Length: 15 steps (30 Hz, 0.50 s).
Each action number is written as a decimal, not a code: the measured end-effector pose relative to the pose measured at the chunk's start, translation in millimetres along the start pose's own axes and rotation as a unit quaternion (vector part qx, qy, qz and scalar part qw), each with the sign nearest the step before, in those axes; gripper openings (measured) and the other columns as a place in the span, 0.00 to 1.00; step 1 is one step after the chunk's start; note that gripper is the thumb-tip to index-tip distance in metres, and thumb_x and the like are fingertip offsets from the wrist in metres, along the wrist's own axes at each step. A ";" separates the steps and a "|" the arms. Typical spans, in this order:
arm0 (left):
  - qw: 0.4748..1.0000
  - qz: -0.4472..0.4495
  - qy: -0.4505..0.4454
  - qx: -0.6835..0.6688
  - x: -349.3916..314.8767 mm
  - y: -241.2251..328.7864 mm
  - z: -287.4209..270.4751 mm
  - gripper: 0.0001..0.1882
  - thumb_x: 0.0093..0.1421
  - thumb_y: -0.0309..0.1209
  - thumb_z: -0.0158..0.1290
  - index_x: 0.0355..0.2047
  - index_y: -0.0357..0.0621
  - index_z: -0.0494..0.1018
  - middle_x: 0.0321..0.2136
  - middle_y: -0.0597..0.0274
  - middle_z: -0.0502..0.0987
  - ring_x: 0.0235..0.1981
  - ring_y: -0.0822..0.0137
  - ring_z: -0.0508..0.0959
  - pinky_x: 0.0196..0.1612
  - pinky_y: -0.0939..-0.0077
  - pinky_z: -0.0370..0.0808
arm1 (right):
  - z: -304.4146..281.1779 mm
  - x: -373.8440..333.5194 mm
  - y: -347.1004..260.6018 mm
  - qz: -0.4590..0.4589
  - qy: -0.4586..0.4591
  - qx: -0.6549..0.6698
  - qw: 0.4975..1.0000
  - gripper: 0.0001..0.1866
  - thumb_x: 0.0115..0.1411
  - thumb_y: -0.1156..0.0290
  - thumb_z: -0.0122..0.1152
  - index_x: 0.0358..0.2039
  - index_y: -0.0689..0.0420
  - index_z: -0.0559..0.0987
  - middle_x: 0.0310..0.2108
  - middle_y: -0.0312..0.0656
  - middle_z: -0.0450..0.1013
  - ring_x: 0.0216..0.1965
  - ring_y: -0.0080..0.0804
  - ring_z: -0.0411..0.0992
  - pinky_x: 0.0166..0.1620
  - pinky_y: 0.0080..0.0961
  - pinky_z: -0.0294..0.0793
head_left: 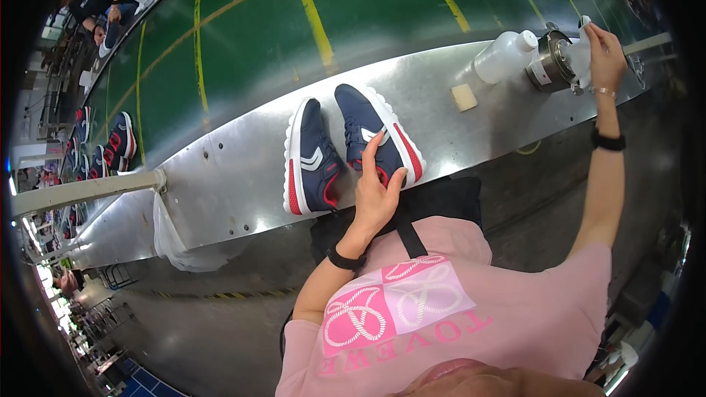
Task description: Checking shoes for quality or defects on a manufacturing production line.
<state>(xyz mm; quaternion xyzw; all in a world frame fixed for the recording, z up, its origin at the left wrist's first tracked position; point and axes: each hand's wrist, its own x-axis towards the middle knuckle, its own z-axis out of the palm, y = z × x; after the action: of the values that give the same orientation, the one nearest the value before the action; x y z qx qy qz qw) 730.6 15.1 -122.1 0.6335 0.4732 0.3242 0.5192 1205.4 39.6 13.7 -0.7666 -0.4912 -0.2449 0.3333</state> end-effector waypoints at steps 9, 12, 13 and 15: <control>0.999 -0.003 -0.032 0.018 -0.2 3.3 -4.2 0.37 0.60 0.29 0.56 0.67 0.48 0.53 0.29 0.44 0.76 0.23 0.50 0.76 0.33 0.61 0.72 | 55.3 -182.2 -221.6 -0.066 -0.224 0.349 0.908 0.10 0.52 0.79 0.68 0.36 0.55 0.83 0.33 0.41 0.76 0.33 0.37 0.76 0.36 0.28 0.76; 0.998 -0.049 -0.043 0.012 -1.1 4.7 -4.2 0.37 0.58 0.25 0.58 0.66 0.47 0.56 0.34 0.54 0.74 0.22 0.70 0.69 0.29 0.73 0.68 | 77.4 -204.7 -250.8 -0.057 -0.220 0.389 0.893 0.08 0.53 0.78 0.67 0.35 0.56 0.83 0.32 0.41 0.75 0.31 0.35 0.75 0.34 0.27 0.75; 0.998 -0.050 -0.045 0.021 -0.6 4.6 -3.7 0.36 0.58 0.26 0.58 0.65 0.47 0.57 0.34 0.53 0.74 0.22 0.68 0.69 0.29 0.71 0.69 | 78.5 -207.9 -254.2 -0.068 -0.218 0.370 0.900 0.08 0.53 0.78 0.67 0.35 0.56 0.83 0.31 0.40 0.74 0.30 0.34 0.75 0.32 0.27 0.74; 0.997 -0.053 -0.047 0.028 0.9 3.3 -2.5 0.35 0.58 0.27 0.58 0.64 0.47 0.57 0.34 0.52 0.74 0.21 0.65 0.70 0.29 0.70 0.70 | 75.9 -210.4 -254.5 -0.074 -0.228 0.327 0.914 0.07 0.53 0.78 0.68 0.34 0.56 0.83 0.28 0.39 0.71 0.27 0.35 0.73 0.30 0.29 0.73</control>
<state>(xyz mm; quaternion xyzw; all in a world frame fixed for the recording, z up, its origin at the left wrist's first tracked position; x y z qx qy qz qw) 729.5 16.8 -118.3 0.6360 0.4901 0.2524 0.5400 892.2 47.8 -115.3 -0.6113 -0.6616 0.0867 0.4255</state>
